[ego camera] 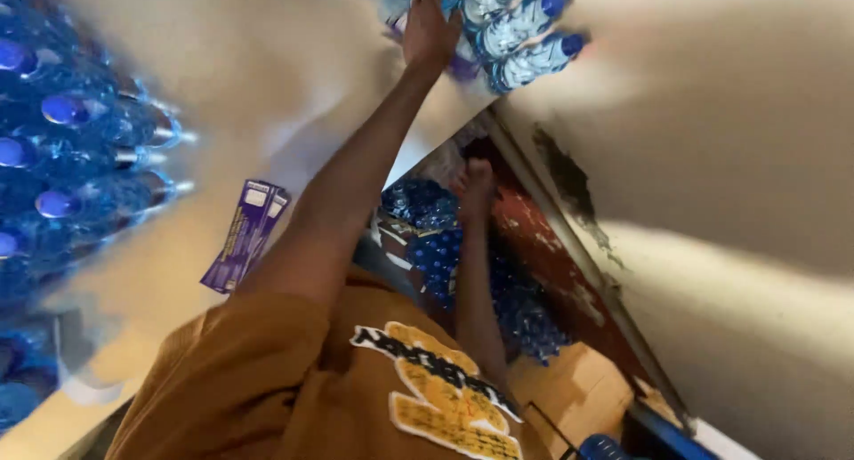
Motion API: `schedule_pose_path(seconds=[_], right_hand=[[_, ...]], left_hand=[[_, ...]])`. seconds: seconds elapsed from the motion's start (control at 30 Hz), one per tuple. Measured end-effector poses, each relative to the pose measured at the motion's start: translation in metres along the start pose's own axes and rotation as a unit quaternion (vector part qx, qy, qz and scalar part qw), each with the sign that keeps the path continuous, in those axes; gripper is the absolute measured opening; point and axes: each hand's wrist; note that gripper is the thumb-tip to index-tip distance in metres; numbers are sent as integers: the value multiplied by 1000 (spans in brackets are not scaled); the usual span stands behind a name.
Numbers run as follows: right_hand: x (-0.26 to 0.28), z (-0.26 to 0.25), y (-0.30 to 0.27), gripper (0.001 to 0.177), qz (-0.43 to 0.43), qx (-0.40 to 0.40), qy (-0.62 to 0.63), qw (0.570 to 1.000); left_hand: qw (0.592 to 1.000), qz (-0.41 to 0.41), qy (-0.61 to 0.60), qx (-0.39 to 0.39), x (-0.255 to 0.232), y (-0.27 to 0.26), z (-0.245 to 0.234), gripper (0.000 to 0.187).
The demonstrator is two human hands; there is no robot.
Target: Manually applying adhesive labels to plastic water bottles by peeling the labels and wrapping them around the bottles.
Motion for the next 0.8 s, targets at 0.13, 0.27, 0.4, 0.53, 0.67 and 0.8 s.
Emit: schedule_pose_path(seconds=[0.13, 0.27, 0.4, 0.53, 0.67, 0.8], right_hand=[[-30, 147, 103, 112, 61, -251, -361, 896], [-32, 187, 146, 97, 38, -225, -409, 884], [-21, 231, 154, 95, 72, -190, -444, 873], [-3, 252, 114, 73, 98, -111, -501, 853], [1, 235, 72, 75, 152, -151, -459, 862], [2, 220, 70, 55, 183, -220, -258, 923]], left_hand=[[993, -73, 62, 70, -19, -26, -63, 41], [988, -92, 125, 8, 65, -22, -102, 59], [971, -95, 181, 122, 77, -1, -120, 71], [943, -49, 275, 180, 94, 35, -64, 51], [960, -40, 239, 138, 86, 30, -47, 19], [989, -57, 32, 129, 23, -86, -76, 20]])
Point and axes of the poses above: each hand's wrist, its own y-axis towards the middle knuckle, its own z-axis out of the palm, x = y × z, and after that the axes turned 2 degrees about -x, right-handed
